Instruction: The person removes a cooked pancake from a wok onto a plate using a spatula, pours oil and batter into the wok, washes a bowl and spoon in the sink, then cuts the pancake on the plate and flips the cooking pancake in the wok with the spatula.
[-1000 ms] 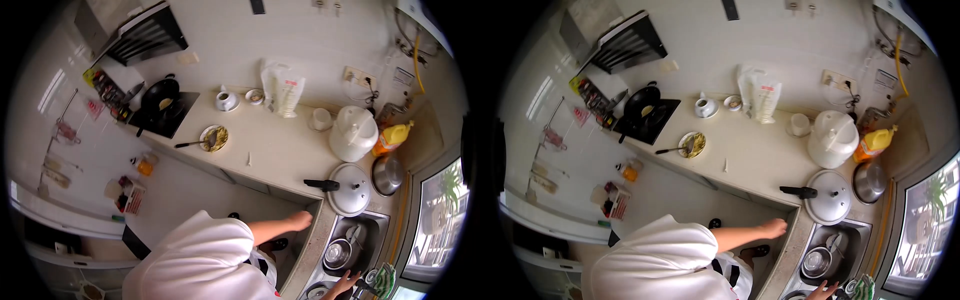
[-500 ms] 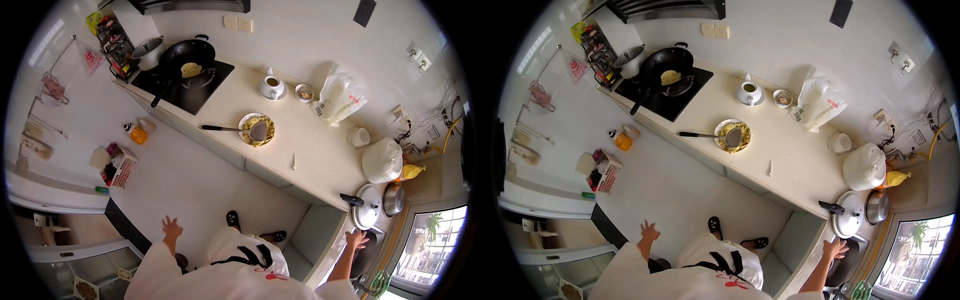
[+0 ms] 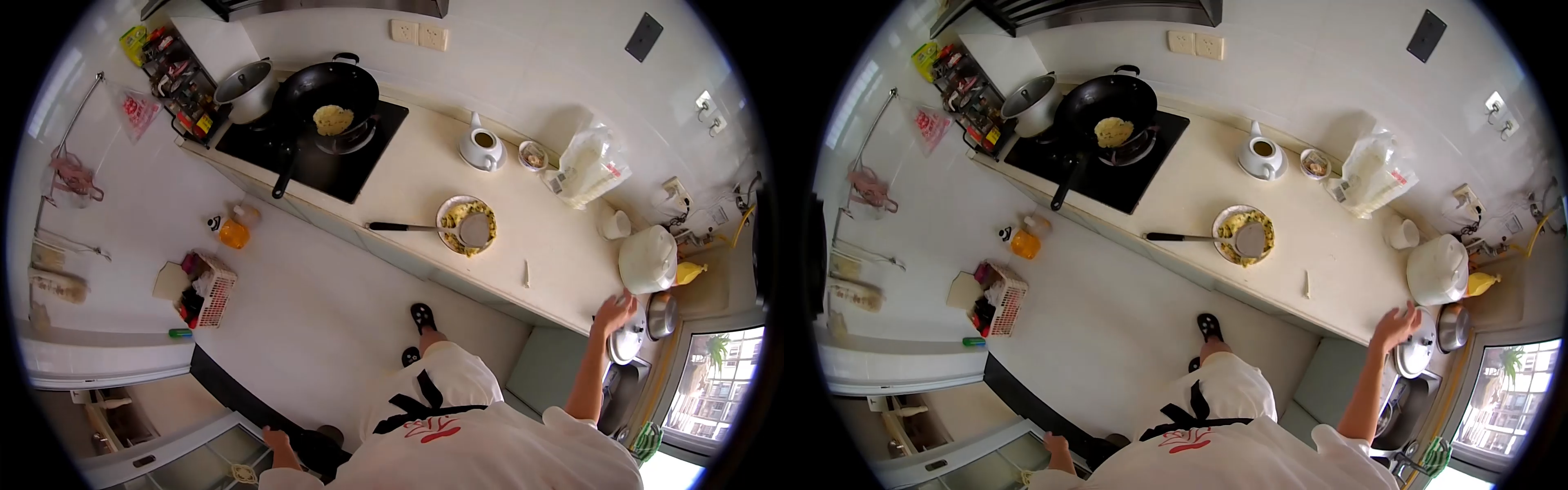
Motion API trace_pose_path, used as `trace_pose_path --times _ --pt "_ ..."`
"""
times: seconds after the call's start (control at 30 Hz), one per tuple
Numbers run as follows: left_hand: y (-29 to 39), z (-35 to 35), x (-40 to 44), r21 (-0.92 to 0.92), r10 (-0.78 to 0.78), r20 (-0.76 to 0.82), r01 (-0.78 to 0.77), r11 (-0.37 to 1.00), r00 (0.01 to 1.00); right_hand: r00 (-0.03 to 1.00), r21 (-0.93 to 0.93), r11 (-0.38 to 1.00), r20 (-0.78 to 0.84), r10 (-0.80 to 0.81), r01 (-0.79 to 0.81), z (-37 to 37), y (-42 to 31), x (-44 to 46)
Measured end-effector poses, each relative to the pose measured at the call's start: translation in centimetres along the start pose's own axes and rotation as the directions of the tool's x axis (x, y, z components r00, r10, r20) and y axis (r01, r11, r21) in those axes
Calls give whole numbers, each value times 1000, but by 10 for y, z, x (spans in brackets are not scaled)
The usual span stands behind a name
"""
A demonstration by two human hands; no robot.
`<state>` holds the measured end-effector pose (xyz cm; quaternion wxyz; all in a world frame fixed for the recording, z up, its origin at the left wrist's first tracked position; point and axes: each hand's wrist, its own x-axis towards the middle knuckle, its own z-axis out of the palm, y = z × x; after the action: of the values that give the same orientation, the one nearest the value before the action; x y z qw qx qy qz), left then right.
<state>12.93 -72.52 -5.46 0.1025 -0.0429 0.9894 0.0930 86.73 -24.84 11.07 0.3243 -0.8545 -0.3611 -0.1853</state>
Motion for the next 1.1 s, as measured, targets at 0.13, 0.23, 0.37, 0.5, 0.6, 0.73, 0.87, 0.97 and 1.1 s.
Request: trace_pose_path --times 0.13,0.23,0.37,0.5,0.6,0.73,0.87,0.97,1.1 --pt "73 -55 35 143 302 53 -306 941 952 956 413 899 171 -237 149 53 -134 3" --pt "96 -39 82 86 289 -139 -279 956 947 885 674 739 348 -309 -7 137 -193 -4" --pt "134 -48 81 113 291 -471 -270 956 833 771 343 812 286 -569 473 121 -331 -41" --pt "151 -66 99 66 214 -317 -203 977 924 667 804 593 460 -586 -34 183 -406 -67" --pt "209 -89 94 -87 125 -102 -134 987 987 570 846 532 457 -682 -41 180 -465 -77" --pt "281 -76 145 -708 47 40 -5 706 998 493 742 605 657 -570 -288 208 -508 -100" --pt "321 43 285 412 749 -351 -626 662 561 800 383 860 365 -477 338 210 -510 -148" --pt "397 57 347 -49 753 -114 -761 647 648 930 358 934 342 -130 -1 212 -465 -173" --pt "539 48 387 -506 740 115 -602 618 663 902 222 889 268 339 -400 121 -397 -188"
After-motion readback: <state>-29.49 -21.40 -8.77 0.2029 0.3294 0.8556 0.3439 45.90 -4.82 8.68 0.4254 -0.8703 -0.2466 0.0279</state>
